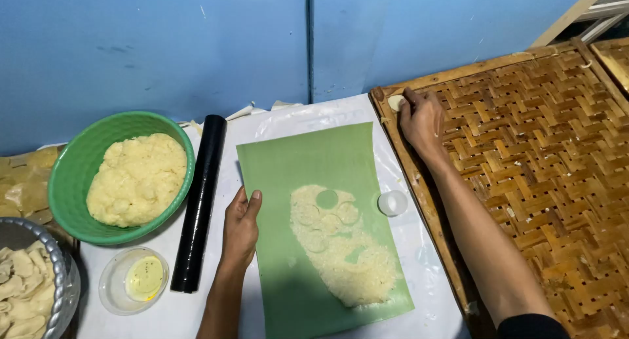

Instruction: Rolling out dough on a leaf and cutting it into small circular pieces for food preparation.

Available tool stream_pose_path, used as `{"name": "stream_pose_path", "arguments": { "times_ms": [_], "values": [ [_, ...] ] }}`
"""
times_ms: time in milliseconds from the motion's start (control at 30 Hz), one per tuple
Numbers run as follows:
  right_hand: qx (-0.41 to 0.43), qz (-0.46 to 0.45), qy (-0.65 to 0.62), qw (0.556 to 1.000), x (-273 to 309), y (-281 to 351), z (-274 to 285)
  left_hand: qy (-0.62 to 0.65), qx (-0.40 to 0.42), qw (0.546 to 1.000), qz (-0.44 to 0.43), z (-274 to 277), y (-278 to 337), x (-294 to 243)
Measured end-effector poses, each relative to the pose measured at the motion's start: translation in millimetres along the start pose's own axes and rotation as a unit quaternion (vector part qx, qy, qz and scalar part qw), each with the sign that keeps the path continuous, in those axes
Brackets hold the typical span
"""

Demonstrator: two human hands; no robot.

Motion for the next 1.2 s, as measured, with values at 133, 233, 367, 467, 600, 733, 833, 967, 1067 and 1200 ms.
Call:
{"name": "stream_pose_path", "arguments": {
  "times_ms": [133, 233, 367, 467, 600, 733, 833, 967, 1067, 1200],
  "values": [
    [0.035, 0.016, 0.033, 0.999, 15.0, 14.2, 13.9, 0.003, -0.001, 1.000, -0.010, -7.5, 5.6, -13.5],
    [0.004, 0.104, 0.006, 0.995, 50.1, 49.2, 45.5, 0.003, -0.009, 1.000, -0.023, -13.8, 6.8, -19.2],
    [0.092, 0.179, -0.023, 0.979, 74.8, 132.3, 57.2, -0.016, -0.008, 0.999, -0.045, -26.1, 10.3, -35.9],
    [0.141, 0.192, 0.070, 0.969, 88.2, 186.7, 60.9, -0.014, -0.006, 0.999, -0.048, -27.8, 10.0, -40.8],
    [0.156, 0.209, 0.150, 0.954, 88.5, 225.6, 37.0, -0.016, 0.001, 0.999, -0.047, -31.3, 10.7, -44.3],
    [0.145, 0.201, 0.158, 0.956, 95.7, 235.2, 33.0, -0.018, 0.000, 0.998, -0.052, -26.8, 11.5, -34.2],
    [0.188, 0.107, 0.089, 0.972, 73.6, 227.1, 20.1, -0.004, -0.001, 0.999, -0.053, -25.9, 9.4, -33.5],
    [0.269, 0.015, -0.027, 0.963, 64.2, 224.4, 11.4, 0.008, 0.003, 0.999, -0.045, -29.8, 6.4, -40.0],
    [0.284, -0.025, -0.031, 0.958, 74.6, 217.3, 28.1, 0.022, 0.000, 0.999, -0.040, -22.5, 4.2, -26.4],
    [0.243, -0.052, -0.040, 0.968, 77.1, 201.0, 47.1, 0.024, -0.002, 0.999, -0.035, -16.4, 1.4, -15.6]
  ]
}}
Point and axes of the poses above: each hand's wrist, its own y-axis away from the middle knuckle, its own z-axis out of the back of the hand, x = y × z, the point moved 7 cm from there along -y, towards the middle knuckle, and after that the axes turned 11 degrees about -z, right-handed, at the moved point
